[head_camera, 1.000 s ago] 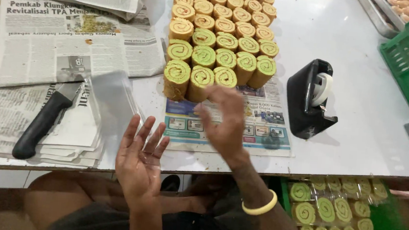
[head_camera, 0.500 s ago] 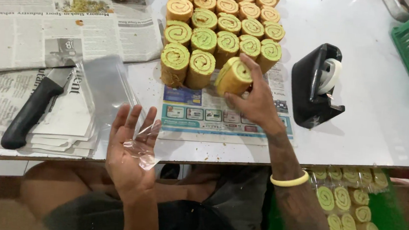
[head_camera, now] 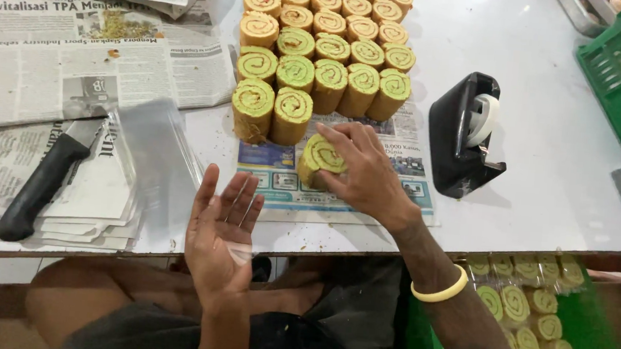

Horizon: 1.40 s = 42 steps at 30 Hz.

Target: The person packages small green and yellow roll cakes by placing them into clear plastic sleeves and sealing them with tape.

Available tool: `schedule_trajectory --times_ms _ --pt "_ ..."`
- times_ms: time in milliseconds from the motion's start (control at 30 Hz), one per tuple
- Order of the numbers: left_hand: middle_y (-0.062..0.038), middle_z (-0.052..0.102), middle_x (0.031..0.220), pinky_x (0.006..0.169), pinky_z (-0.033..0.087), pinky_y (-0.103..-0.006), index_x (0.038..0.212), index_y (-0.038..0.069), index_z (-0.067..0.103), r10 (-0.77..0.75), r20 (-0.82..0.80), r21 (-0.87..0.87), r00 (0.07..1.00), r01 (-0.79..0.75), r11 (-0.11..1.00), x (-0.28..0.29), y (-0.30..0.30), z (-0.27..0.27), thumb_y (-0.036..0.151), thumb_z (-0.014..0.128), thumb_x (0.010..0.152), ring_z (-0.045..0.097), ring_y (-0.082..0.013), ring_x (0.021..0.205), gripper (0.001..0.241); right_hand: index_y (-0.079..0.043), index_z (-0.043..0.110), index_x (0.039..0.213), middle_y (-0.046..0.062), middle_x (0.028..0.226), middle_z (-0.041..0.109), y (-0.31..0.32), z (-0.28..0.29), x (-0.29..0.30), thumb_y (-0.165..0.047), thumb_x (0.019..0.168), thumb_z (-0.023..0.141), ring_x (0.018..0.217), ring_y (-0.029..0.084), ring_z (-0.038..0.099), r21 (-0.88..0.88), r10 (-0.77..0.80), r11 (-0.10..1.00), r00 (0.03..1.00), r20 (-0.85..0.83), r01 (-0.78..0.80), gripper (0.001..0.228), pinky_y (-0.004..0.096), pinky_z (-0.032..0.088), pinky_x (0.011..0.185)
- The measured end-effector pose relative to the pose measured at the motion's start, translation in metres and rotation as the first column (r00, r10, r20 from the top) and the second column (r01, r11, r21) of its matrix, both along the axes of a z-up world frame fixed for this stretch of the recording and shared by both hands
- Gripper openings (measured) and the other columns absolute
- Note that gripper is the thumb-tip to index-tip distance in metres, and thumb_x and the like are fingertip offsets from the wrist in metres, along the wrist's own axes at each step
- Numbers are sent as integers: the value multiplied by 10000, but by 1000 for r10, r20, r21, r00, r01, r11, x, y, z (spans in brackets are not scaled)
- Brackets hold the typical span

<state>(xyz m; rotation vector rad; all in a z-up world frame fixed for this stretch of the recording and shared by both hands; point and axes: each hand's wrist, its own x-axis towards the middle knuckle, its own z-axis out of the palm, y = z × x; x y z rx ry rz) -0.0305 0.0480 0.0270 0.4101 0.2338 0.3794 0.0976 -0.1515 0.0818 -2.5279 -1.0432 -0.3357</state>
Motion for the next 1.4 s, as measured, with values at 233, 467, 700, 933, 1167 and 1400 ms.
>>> schedule_trajectory --times_ms 233,467,700,933,1167,1400 --pt "-217 671 1264 1001 533 -447 1488 61 507 6 -47 -4 999 -6 1000 0 3 4 98 445 1034 662 -329 1194 460 -156 668 1355 93 1198 559 -30 30 30 -282 898 737 1040 258 483 -290 -24 957 985 -170 -26 479 414 487 915" --pt "-229 686 1234 1000 550 -464 1494 23 488 -113 47 -10 993 113 993 7 -12 -12 109 449 1051 665 -349 1189 453 -143 671 1319 75 1139 562 -21 27 34 -286 861 730 997 240 475 -253 75 955 954 -290 -152 483 400 446 852" --pt "-251 662 1293 947 566 -472 1529 28 437 -196 62 52 979 193 980 1 -28 6 205 409 1063 675 -343 1145 500 -55 499 1474 134 1179 531 -19 41 -30 -187 865 837 1063 269 550 120 70 990 998 -4 -69 709 364 568 867" --pt "-330 633 1333 960 592 -598 1541 -2 408 -281 109 50 953 278 959 5 -46 -8 279 455 1027 674 -455 1160 588 -52 579 1447 169 1321 652 -1 1 -69 -412 804 858 1231 384 614 337 126 927 983 134 -165 788 497 483 1086" --pt "-313 634 1345 956 580 -625 1546 21 434 -293 178 -53 939 307 950 7 -42 -9 251 480 1022 651 -460 1202 574 -110 636 1348 249 1407 485 -22 -69 -83 -371 757 911 1284 461 496 400 0 899 913 407 -178 702 578 419 1091" --pt "-313 666 1271 907 619 -551 1474 -67 497 -341 202 60 918 336 940 0 -49 -4 194 530 1000 720 -358 1060 542 -63 553 977 132 1231 449 14 -50 -87 -249 849 872 1109 263 558 754 -74 654 997 -9 55 391 412 508 1016"
